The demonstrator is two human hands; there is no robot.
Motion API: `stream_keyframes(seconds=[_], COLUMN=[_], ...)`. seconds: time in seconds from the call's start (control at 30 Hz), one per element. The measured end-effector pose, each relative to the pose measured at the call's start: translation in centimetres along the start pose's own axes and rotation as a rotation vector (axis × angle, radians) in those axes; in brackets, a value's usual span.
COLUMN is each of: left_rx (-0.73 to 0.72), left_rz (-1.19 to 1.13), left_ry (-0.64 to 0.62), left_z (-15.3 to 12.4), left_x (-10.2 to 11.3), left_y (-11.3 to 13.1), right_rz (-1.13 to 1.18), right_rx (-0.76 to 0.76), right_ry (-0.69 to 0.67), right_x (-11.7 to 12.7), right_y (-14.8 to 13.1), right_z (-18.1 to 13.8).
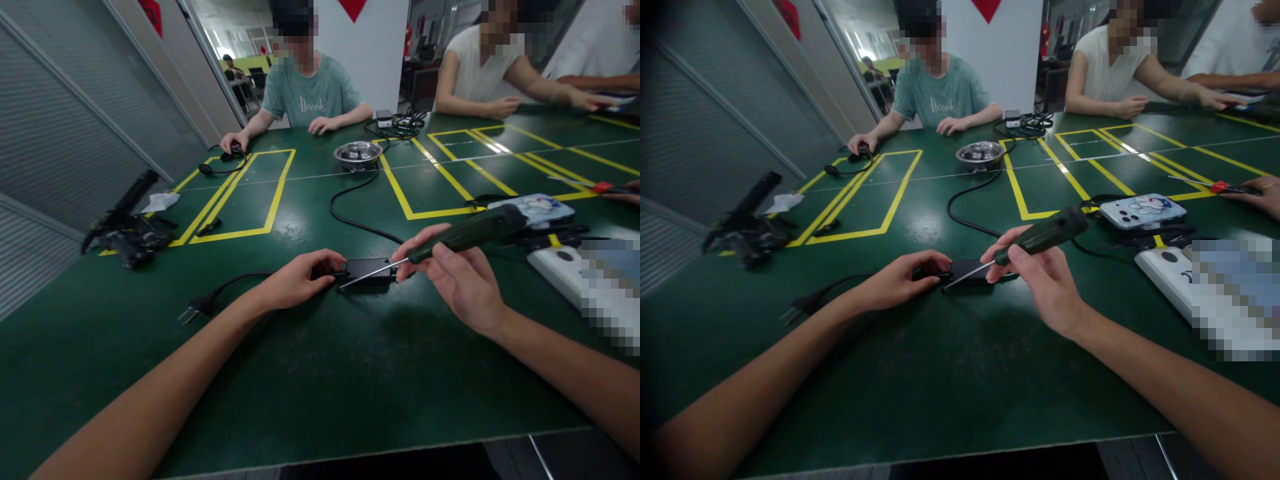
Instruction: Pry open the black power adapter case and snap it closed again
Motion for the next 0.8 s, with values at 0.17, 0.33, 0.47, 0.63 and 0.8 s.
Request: stream_keyframes(seconds=[0.17,0.33,0.47,0.63,0.8], left_rx=[-0.014,-0.059,-0.117,-0.169,-0.232], left_rz=[0.021,0.082,0.139,0.187,0.193], left_ry=[0.035,0.046,0.141,0.235,0.319], left_z=[-0.2,-0.3,-0.2,-0.1,-0.2], left_x=[0.2,0.3,0.2,0.0,0.5], left_y=[0.2,1.0,1.5,1.6,1.9], right_rz=[0.104,0.166,0.195,0.21,0.237], right_rx=[-0.057,-0.118,-0.107,-0.093,-0.098], right_ry=[0.112,0.246,0.307,0.325,0.33], right_x=[1.4,3.5,4.6,5.2,5.4], right_y=[0.1,0.5,0.7,0.6,0.6], right_z=[0.7,1.6,1.9,2.1,2.1])
Point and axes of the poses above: each hand's wrist, its own z-axis towards the middle knuckle, its own x-axis out of the back of the hand, y = z × x, the point moved 8 cm from there along z, towards the middle knuckle, and after that the axes turned 2 degrees about z, right-handed, at the moved point
